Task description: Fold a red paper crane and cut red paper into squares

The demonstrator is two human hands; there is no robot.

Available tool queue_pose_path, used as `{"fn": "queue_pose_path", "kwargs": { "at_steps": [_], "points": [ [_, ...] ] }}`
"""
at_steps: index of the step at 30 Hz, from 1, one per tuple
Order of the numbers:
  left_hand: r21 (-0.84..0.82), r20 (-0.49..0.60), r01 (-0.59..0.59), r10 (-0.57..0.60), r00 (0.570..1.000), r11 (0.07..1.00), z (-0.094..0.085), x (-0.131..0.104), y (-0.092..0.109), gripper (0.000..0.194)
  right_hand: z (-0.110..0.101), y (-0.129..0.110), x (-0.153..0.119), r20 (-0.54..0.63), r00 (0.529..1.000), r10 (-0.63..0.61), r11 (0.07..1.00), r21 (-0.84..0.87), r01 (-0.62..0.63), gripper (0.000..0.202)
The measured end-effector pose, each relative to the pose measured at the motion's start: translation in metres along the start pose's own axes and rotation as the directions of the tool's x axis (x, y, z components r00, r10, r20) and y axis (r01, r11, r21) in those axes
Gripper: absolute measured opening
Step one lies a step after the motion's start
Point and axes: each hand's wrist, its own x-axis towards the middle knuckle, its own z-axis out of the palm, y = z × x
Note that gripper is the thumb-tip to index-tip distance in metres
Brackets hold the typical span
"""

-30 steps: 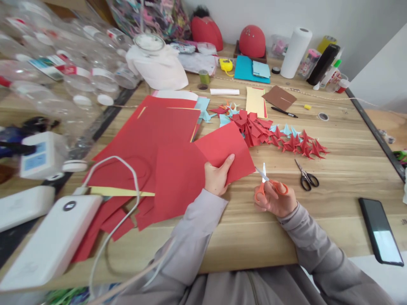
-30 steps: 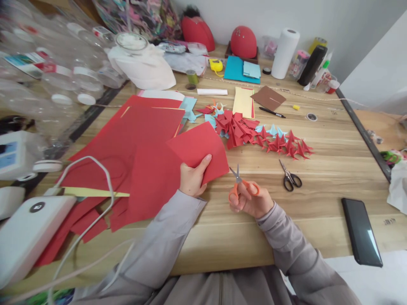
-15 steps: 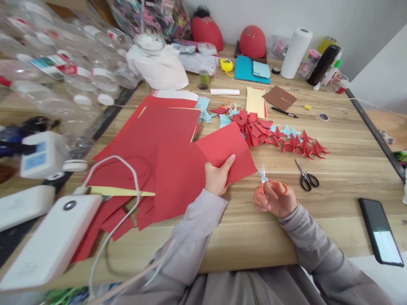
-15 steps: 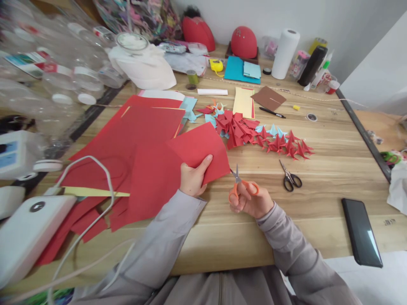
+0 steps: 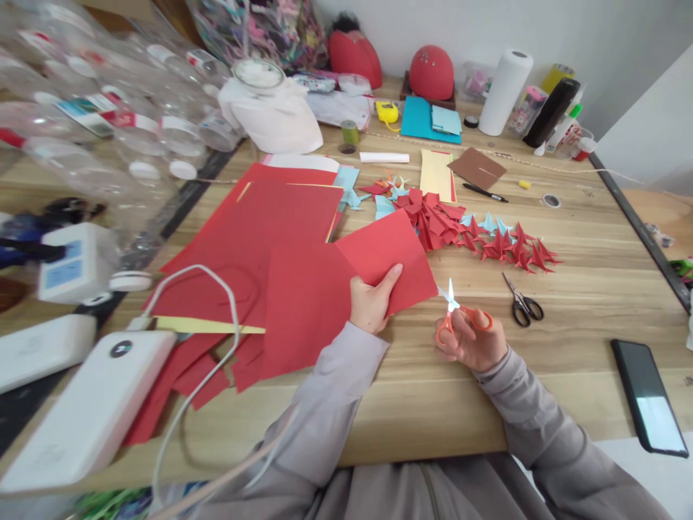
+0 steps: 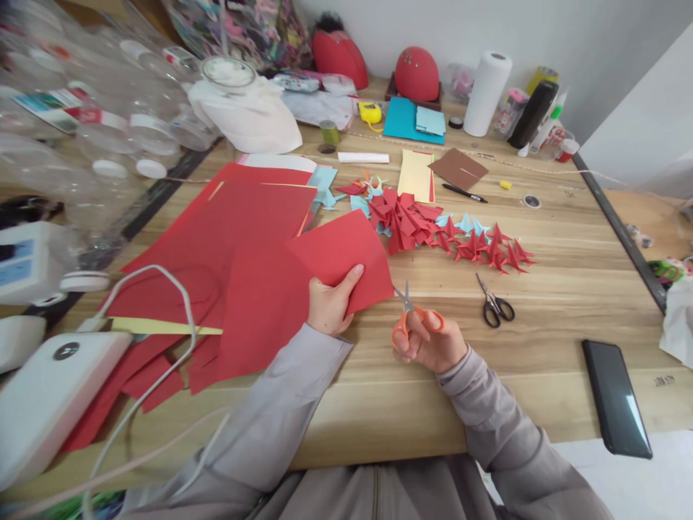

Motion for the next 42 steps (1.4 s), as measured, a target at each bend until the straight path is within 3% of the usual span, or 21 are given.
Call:
{"fn": "queue_pose_path", "kwargs": {
  "at_steps": [9, 23, 33, 42],
  "points": [
    [0.023, 0.002, 0.001, -0.001, 1.000, 1.000, 0.000, 0.000, 0.002, 0.039, 0.002, 0.000, 0.001, 0.051, 0.998, -0.031, 0.999, 0.008, 0.031, 0.052],
    [0.032, -0.002, -0.013, 0.013, 1.000, 0.999, 0.001, 0.000, 0.002, 0.038, 0.001, 0.001, 0.001, -0.035, 0.999, 0.010, 1.000, -0.020, -0.011, 0.053],
    [0.093, 0.188, 0.101, -0.117, 0.975, 0.991, 0.000, -0.006, 0.006, 0.046, 0.000, -0.005, -0.001, -0.068, 0.997, 0.042, 0.999, 0.029, -0.040, 0.058],
    [0.015, 0.206, 0.151, -0.151, 0.967, 0.988, 0.003, -0.010, 0.005, 0.053, -0.002, -0.004, -0.002, -0.136, 0.990, 0.041, 0.998, 0.054, -0.033, 0.041]
  ]
}}
